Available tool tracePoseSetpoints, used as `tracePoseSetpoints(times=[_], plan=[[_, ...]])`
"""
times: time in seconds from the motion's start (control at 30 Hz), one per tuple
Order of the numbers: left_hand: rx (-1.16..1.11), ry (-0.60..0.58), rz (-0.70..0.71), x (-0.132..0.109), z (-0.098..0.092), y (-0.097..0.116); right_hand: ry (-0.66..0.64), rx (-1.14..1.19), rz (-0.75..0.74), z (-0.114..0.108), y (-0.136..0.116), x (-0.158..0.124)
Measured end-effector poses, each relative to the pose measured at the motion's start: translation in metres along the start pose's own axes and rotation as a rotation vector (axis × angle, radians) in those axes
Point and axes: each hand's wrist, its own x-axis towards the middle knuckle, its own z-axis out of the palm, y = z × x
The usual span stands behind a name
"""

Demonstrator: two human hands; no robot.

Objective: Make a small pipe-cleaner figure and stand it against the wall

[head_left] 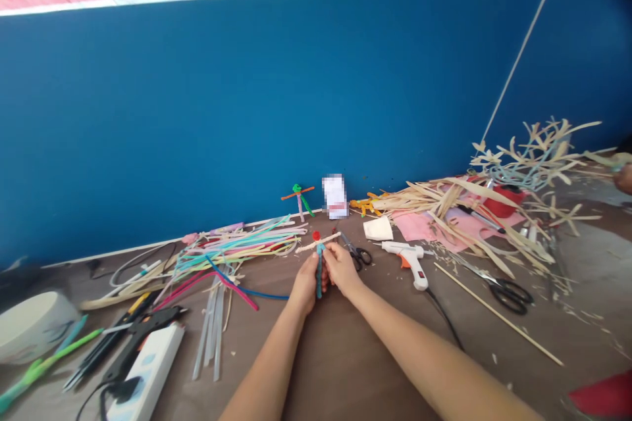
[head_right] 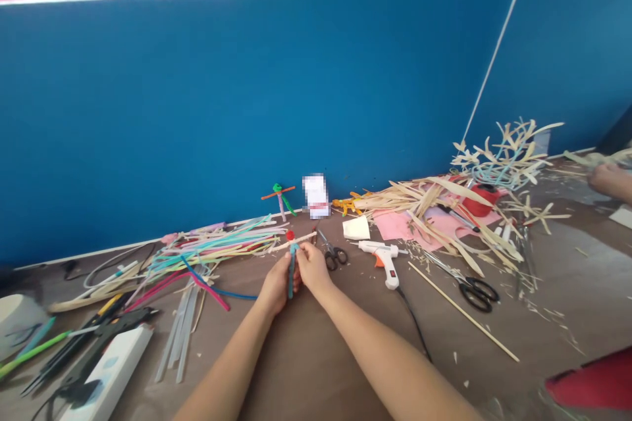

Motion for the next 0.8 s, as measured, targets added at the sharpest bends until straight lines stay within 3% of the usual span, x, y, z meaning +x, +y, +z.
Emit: tracePoseSetpoints(times=[0.17,0.37,0.57,0.8], plan=[[-0.029,-0.047,0.026,0.0,-0.002,-0.006,0.021,0.062,-0.014,0.001,0.01,-0.003],[-0.019,-0.042,-0.009,0.001,-0.004,-0.004,-0.156,0.114,0.094,-0.008,0.003,-0.005],[-0.03,-0.051,0.002,0.001,-0.001,-0.005,-0.122,0.185,0.128,-0.009,0.001,-0.005],[-0.143,-0.257,-0.08,0.003,-0.009,0.003,-0.108,0.264,0.122,-0.013,0.002,-0.001]])
